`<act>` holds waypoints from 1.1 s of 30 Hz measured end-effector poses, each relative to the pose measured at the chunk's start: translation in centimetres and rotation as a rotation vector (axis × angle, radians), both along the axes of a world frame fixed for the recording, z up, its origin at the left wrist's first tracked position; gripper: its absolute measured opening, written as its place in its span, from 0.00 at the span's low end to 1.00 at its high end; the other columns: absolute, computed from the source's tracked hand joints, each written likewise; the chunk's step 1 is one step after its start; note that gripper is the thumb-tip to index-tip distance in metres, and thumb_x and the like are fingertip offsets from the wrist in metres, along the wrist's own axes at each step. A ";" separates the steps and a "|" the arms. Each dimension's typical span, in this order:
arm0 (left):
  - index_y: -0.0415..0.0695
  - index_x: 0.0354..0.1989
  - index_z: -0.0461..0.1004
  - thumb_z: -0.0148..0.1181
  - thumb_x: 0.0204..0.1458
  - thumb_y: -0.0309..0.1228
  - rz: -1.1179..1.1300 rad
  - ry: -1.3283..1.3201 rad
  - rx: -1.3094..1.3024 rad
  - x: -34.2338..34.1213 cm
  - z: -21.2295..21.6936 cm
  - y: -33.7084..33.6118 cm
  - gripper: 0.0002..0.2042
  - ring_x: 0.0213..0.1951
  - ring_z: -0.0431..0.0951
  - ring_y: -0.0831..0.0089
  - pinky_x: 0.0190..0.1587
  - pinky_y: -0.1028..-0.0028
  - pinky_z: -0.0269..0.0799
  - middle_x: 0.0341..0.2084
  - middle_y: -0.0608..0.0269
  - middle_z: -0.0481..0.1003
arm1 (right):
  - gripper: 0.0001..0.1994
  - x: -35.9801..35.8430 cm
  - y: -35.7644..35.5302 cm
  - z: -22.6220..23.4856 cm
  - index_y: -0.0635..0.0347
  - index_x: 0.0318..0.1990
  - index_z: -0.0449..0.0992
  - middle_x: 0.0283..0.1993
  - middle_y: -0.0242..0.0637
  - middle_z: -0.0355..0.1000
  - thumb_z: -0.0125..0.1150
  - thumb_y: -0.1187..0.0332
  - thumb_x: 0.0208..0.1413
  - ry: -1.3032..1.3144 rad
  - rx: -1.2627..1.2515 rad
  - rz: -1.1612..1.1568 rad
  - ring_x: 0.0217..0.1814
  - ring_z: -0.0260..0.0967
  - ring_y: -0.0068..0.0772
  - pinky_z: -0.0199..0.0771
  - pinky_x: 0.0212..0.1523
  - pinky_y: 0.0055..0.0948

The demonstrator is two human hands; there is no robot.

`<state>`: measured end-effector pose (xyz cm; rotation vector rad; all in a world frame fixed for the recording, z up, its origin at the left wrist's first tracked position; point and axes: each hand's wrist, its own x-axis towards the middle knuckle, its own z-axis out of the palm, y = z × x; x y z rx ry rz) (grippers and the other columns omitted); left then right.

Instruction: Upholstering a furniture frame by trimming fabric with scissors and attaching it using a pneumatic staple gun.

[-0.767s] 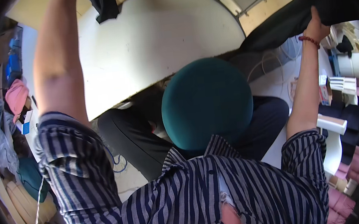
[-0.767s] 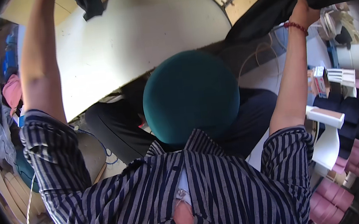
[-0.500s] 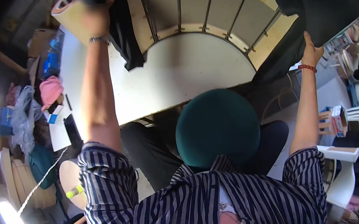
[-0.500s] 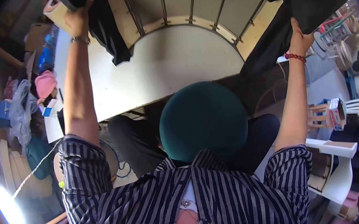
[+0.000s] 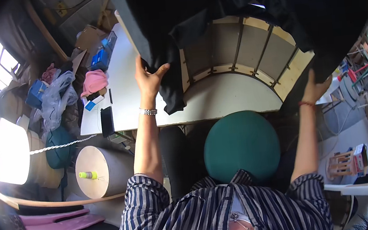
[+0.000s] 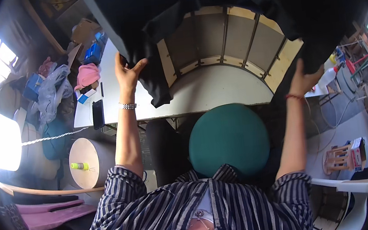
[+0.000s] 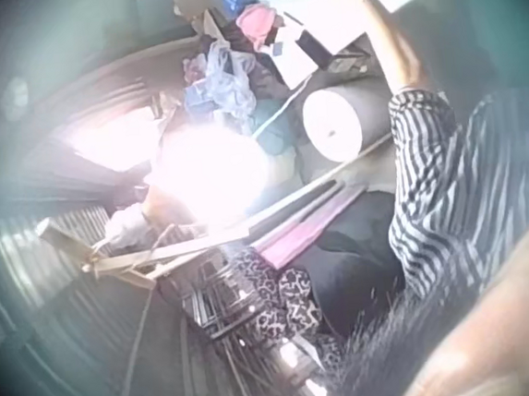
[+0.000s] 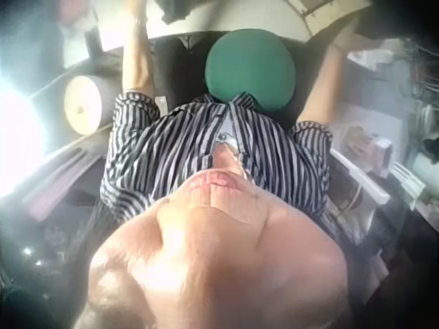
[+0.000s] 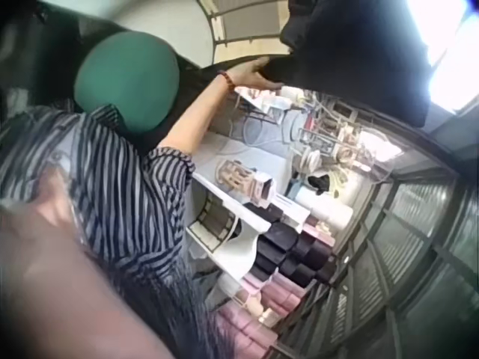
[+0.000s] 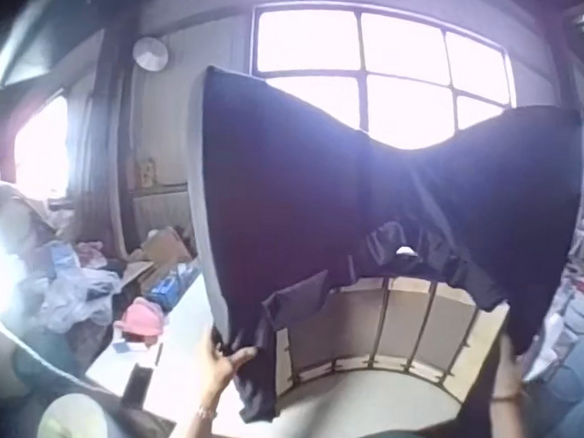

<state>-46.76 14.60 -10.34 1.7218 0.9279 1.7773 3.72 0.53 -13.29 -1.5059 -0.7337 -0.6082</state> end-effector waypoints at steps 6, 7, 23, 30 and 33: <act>0.36 0.49 0.66 0.72 0.37 0.26 0.168 -0.070 -0.044 0.8 -0.7 -3.2 0.29 0.42 0.75 0.65 0.47 0.72 0.68 0.40 0.50 0.74 | 0.38 -27.9 3.7 1.1 0.63 0.66 0.52 0.66 0.48 0.55 0.66 0.66 0.49 0.283 -0.243 1.376 0.69 0.50 0.40 0.52 0.64 0.34; 0.38 0.48 0.67 0.71 0.35 0.25 0.249 -0.045 -0.011 1.5 -1.0 -3.6 0.27 0.40 0.75 0.60 0.45 0.70 0.69 0.38 0.50 0.73 | 0.34 -30.5 5.0 2.2 0.64 0.63 0.57 0.62 0.43 0.59 0.66 0.66 0.50 0.422 -0.211 1.454 0.64 0.56 0.33 0.58 0.60 0.30; 0.37 0.31 0.76 0.71 0.36 0.31 0.260 -0.018 -0.096 0.7 -6.1 -4.5 0.15 0.28 0.75 0.62 0.33 0.71 0.69 0.23 0.56 0.75 | 0.14 -39.5 11.5 6.1 0.73 0.30 0.73 0.28 0.35 0.72 0.53 0.67 0.60 0.355 0.134 1.022 0.27 0.66 0.23 0.65 0.28 0.23; 0.39 0.25 0.73 0.72 0.33 0.28 0.621 -0.013 -0.060 2.2 -7.0 -5.3 0.13 0.27 0.73 0.57 0.30 0.67 0.69 0.22 0.56 0.73 | 0.11 -39.2 12.3 6.2 0.76 0.29 0.73 0.25 0.36 0.74 0.49 0.74 0.58 0.326 -0.005 0.884 0.29 0.65 0.19 0.63 0.29 0.24; 0.39 0.25 0.71 0.74 0.33 0.30 0.639 -0.022 0.031 3.4 -8.0 -6.1 0.16 0.25 0.70 0.58 0.28 0.67 0.66 0.21 0.56 0.69 | 0.13 -38.1 13.7 5.6 0.75 0.27 0.72 0.24 0.34 0.73 0.49 0.73 0.59 0.282 0.246 0.958 0.27 0.63 0.19 0.62 0.28 0.24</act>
